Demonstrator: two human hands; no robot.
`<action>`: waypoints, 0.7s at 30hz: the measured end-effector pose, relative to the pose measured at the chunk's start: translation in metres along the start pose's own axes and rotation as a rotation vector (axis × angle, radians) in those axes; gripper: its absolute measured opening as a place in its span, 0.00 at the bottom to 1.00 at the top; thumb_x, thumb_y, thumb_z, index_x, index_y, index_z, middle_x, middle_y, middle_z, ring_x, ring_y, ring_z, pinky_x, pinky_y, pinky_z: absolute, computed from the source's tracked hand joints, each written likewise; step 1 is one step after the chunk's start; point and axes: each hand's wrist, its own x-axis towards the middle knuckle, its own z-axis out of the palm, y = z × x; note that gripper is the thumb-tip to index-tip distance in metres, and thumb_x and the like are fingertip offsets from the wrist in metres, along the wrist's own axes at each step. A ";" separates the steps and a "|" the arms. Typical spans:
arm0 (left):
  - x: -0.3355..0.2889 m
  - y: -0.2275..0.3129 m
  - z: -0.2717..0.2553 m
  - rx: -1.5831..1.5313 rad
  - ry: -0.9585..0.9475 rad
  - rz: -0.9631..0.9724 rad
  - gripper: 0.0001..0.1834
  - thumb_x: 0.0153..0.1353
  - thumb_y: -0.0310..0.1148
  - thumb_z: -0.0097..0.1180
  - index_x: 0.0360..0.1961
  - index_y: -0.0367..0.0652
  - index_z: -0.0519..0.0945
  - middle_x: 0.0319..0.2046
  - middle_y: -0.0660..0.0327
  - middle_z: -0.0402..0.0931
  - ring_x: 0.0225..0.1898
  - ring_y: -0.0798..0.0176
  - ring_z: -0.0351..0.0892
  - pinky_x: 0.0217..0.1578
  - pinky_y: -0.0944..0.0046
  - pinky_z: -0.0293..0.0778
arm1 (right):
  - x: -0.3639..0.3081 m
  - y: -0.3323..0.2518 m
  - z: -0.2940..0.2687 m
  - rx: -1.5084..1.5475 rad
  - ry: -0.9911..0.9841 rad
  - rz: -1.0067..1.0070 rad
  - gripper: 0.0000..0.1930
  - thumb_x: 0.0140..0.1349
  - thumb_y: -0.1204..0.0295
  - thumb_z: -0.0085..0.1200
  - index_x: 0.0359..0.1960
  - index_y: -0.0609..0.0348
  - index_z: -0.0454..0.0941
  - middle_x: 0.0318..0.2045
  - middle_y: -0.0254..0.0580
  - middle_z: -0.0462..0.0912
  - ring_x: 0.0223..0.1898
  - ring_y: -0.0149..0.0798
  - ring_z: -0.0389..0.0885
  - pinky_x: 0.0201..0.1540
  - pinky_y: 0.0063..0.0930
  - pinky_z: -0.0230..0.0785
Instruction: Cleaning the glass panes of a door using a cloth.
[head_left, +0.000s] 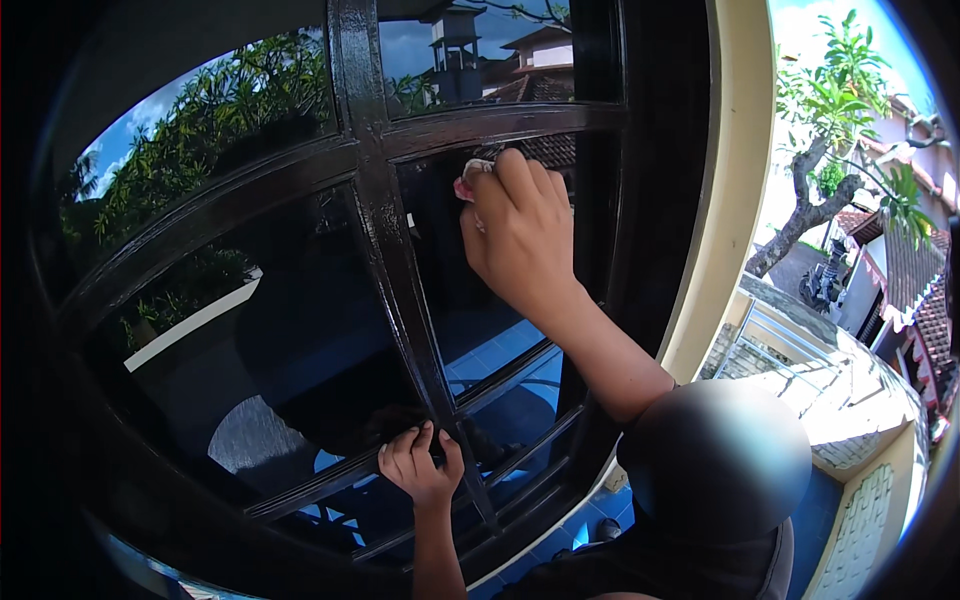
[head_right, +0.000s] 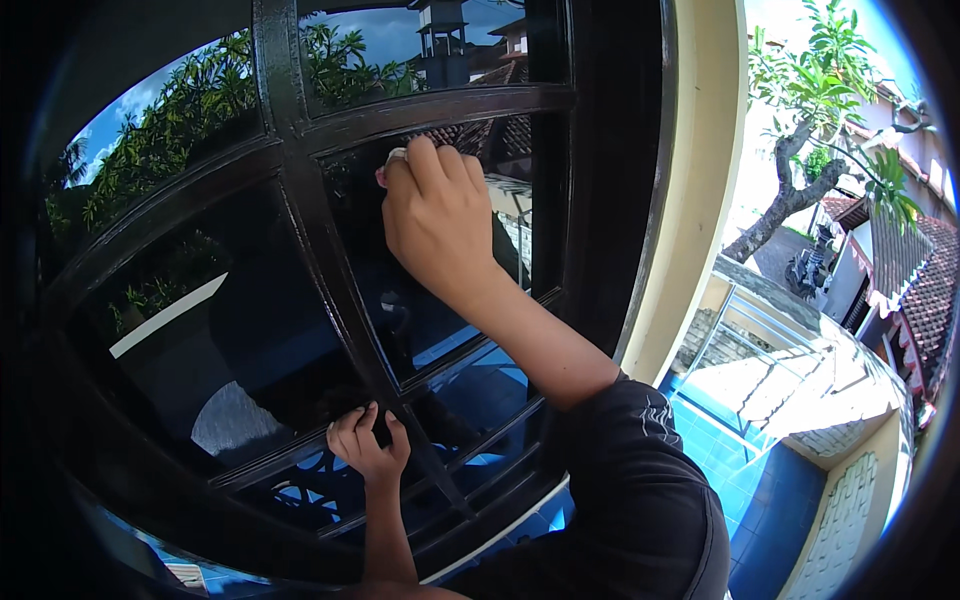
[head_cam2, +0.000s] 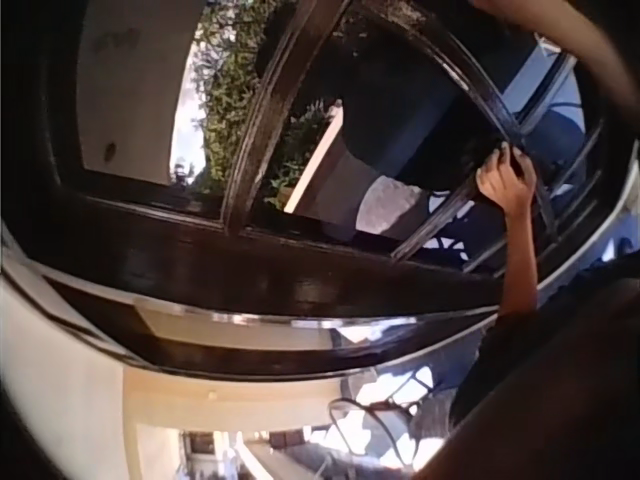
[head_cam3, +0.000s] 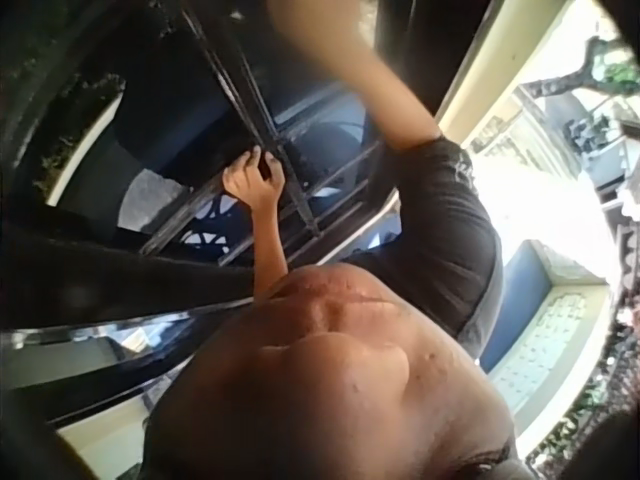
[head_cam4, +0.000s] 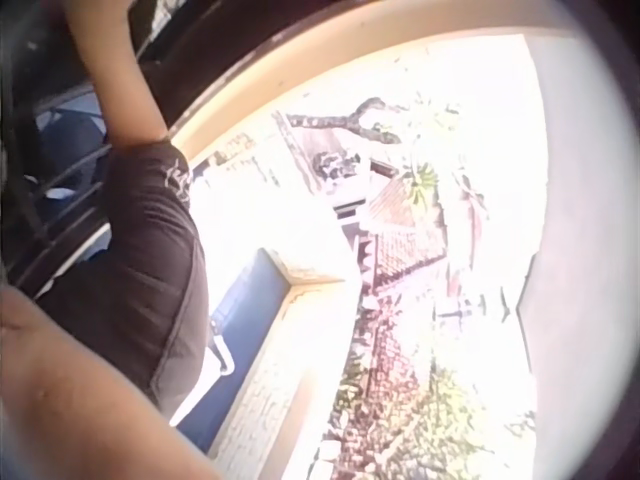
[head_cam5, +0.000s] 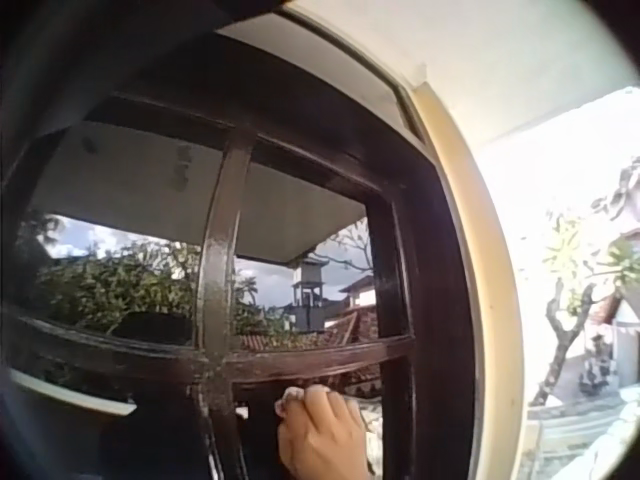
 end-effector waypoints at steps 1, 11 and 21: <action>0.000 -0.001 -0.001 0.007 -0.001 -0.003 0.13 0.60 0.34 0.62 0.45 0.42 0.84 0.49 0.61 0.75 0.53 0.57 0.69 0.61 0.52 0.66 | 0.000 -0.001 0.001 0.007 0.000 0.000 0.12 0.53 0.79 0.61 0.41 0.59 0.84 0.41 0.41 0.72 0.34 0.43 0.73 0.43 0.31 0.65; 0.003 -0.001 0.001 0.002 0.004 0.013 0.13 0.60 0.34 0.62 0.44 0.42 0.84 0.48 0.61 0.75 0.52 0.57 0.69 0.60 0.53 0.66 | 0.011 0.010 -0.003 0.151 -0.007 0.149 0.13 0.53 0.78 0.61 0.42 0.61 0.84 0.40 0.40 0.72 0.34 0.42 0.73 0.45 0.32 0.65; 0.007 0.002 -0.003 -0.002 -0.011 0.001 0.13 0.60 0.33 0.61 0.44 0.41 0.84 0.48 0.60 0.75 0.52 0.57 0.69 0.60 0.53 0.66 | 0.003 0.026 -0.001 0.155 0.005 0.247 0.13 0.54 0.78 0.61 0.43 0.61 0.84 0.39 0.41 0.71 0.36 0.43 0.74 0.46 0.33 0.65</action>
